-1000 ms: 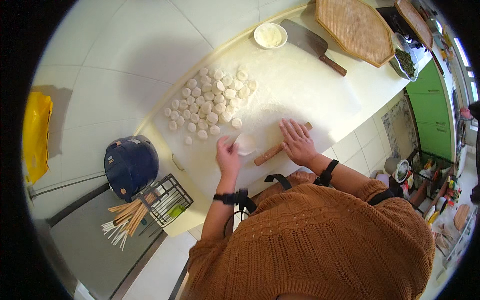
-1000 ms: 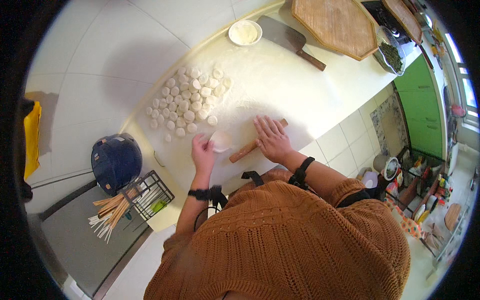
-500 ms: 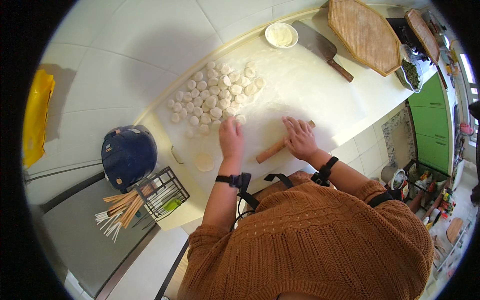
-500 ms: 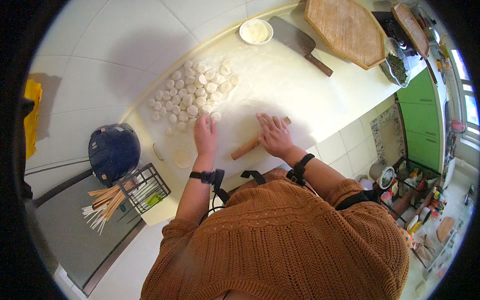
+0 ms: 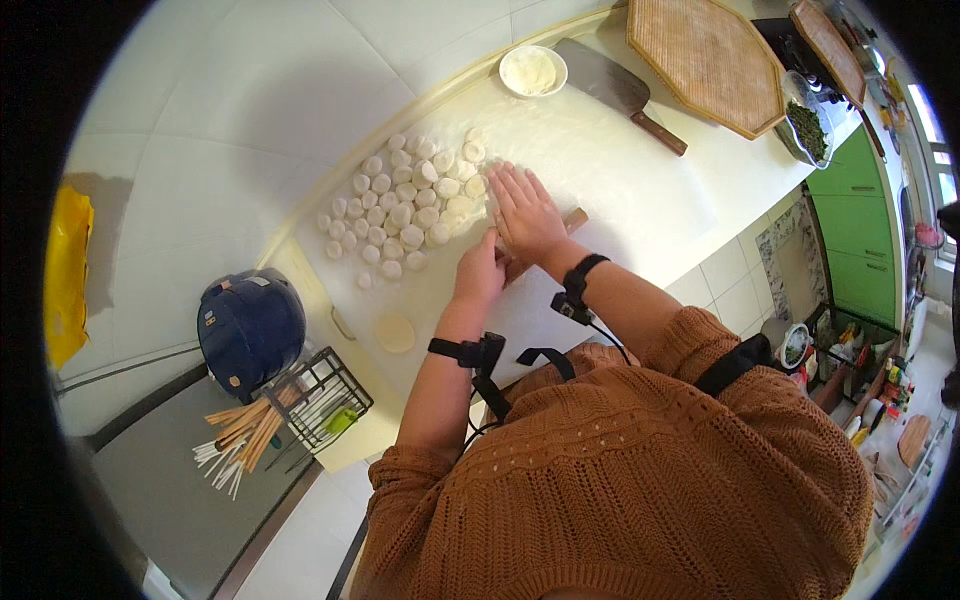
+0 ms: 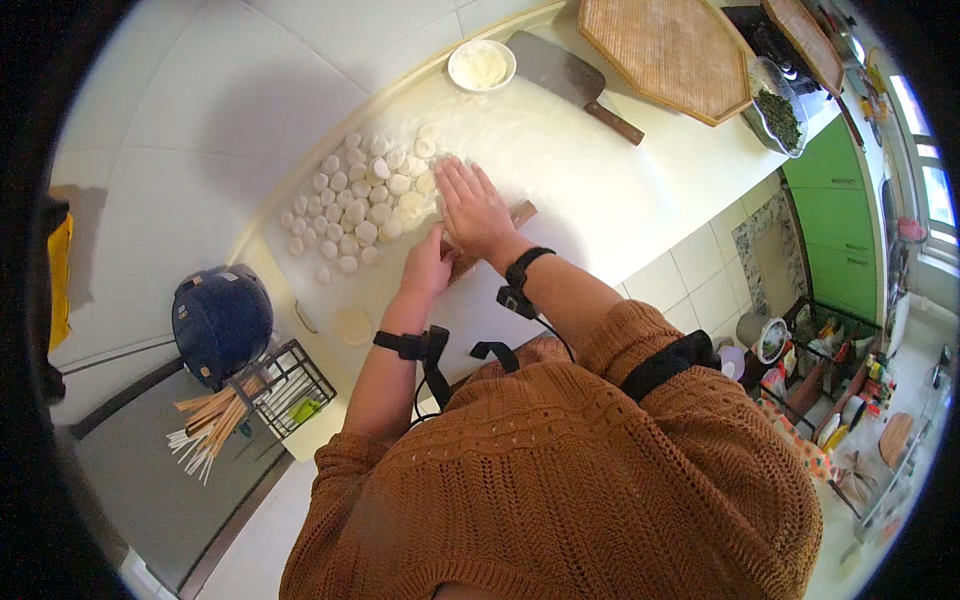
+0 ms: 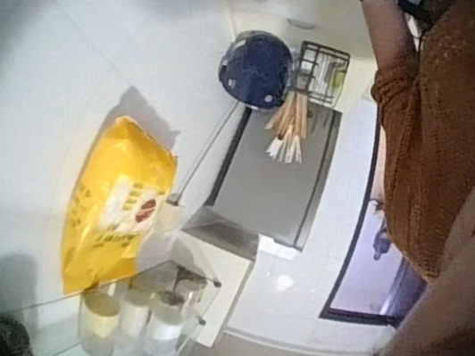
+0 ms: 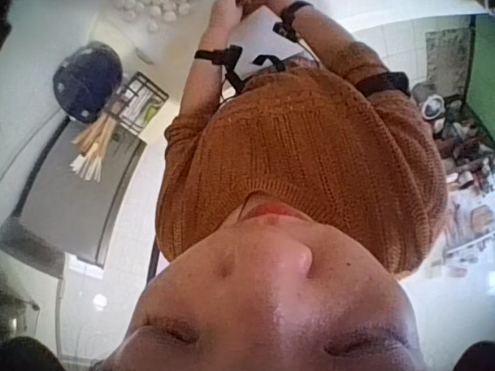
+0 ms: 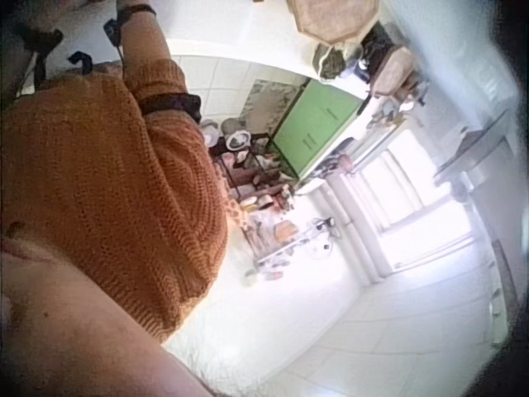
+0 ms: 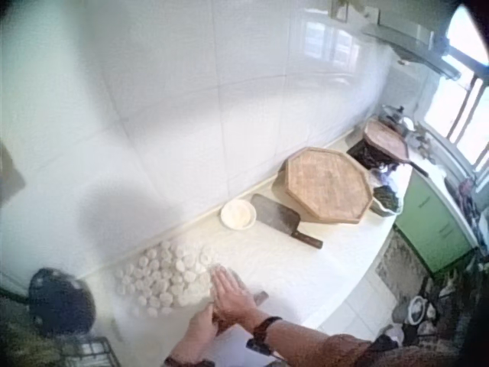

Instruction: The person repeatedly picks small dough balls from a pile on a white countertop and flattens them into round discs using a wooden rolling pin. The flattened discs are placed in a separate pile on the counter.

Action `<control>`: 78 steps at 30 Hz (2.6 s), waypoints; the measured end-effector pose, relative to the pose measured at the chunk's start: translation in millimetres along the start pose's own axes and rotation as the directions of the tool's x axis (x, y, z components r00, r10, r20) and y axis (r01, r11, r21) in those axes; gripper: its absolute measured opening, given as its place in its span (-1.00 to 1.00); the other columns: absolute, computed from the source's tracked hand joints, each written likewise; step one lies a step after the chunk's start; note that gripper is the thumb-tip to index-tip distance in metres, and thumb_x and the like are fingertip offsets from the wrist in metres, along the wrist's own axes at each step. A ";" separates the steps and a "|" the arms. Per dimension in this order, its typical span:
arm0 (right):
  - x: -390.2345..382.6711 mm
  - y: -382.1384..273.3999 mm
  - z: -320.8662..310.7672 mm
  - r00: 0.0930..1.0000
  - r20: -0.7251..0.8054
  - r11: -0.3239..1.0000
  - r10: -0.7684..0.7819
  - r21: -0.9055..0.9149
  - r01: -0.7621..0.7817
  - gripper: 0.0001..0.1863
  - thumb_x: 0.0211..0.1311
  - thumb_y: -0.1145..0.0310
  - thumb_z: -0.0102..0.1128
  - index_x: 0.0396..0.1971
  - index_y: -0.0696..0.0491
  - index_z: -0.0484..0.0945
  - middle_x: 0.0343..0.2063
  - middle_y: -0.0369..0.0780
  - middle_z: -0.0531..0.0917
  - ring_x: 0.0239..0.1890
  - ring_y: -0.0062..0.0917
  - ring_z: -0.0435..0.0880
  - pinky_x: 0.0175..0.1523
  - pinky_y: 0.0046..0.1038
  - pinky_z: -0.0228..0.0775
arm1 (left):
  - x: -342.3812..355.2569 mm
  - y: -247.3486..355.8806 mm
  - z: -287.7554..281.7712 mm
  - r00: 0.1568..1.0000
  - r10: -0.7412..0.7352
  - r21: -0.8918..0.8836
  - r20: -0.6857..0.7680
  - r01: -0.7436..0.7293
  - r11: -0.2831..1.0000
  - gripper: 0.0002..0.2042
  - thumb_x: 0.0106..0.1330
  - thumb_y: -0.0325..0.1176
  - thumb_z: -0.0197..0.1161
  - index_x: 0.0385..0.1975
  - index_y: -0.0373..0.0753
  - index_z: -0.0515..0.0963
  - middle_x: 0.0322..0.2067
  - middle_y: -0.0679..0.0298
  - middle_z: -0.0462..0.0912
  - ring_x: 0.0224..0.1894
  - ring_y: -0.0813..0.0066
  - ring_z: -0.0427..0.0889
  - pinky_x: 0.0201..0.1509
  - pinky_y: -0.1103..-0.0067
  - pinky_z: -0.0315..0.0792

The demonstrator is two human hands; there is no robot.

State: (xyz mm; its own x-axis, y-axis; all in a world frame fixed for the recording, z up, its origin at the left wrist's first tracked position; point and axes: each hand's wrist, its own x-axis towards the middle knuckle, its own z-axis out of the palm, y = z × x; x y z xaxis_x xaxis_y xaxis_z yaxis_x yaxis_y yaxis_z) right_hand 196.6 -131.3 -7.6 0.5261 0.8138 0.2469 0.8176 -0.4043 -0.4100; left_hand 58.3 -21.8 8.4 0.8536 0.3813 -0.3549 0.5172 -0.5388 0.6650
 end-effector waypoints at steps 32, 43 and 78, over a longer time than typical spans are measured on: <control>-81.6 -0.4 -43.7 0.938 0.342 0.991 0.063 -0.133 -0.018 -0.23 0.56 0.12 0.01 0.64 0.19 0.20 0.63 -0.03 0.29 0.72 -0.20 0.13 0.76 0.03 -0.20 | -14.5 -14.3 -2.8 0.990 -0.134 -0.197 -0.034 0.124 0.972 -0.59 0.41 -0.47 0.42 0.20 -0.22 0.46 -0.24 0.00 0.84 -0.19 0.10 0.86 -0.02 0.29 0.68; -22.3 7.4 -3.9 0.994 0.096 0.994 0.043 -0.102 -0.034 -0.27 0.61 0.15 -0.05 0.63 0.23 0.20 0.64 0.02 0.27 0.71 -0.21 0.15 0.76 -0.01 -0.20 | 14.9 2.7 -3.7 0.999 -0.043 -0.119 0.009 0.044 0.992 -0.65 0.40 -0.49 0.43 0.15 -0.24 0.55 -0.19 0.01 0.85 -0.15 0.10 0.86 -0.03 0.30 0.68; -87.8 -6.1 -30.6 0.961 0.215 0.968 0.172 -0.216 -0.125 -0.26 0.54 0.22 -0.06 0.62 0.25 0.21 0.65 0.00 0.25 0.74 -0.22 0.08 0.77 0.08 -0.31 | -24.5 -17.5 21.8 0.938 -0.322 -0.455 -0.133 0.231 0.860 -0.40 0.38 -0.51 0.43 0.38 -0.23 0.33 -0.23 0.00 0.83 -0.16 0.06 0.84 -0.01 0.29 0.66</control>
State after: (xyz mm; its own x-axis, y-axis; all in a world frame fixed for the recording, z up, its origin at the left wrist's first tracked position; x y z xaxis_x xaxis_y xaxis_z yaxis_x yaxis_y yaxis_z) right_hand 152.5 -213.1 0.1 0.5961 0.8026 -0.0223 0.7766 -0.5834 -0.2378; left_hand 29.6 -38.1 -8.9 0.6256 0.6305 -0.4594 0.6136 -0.0341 0.7888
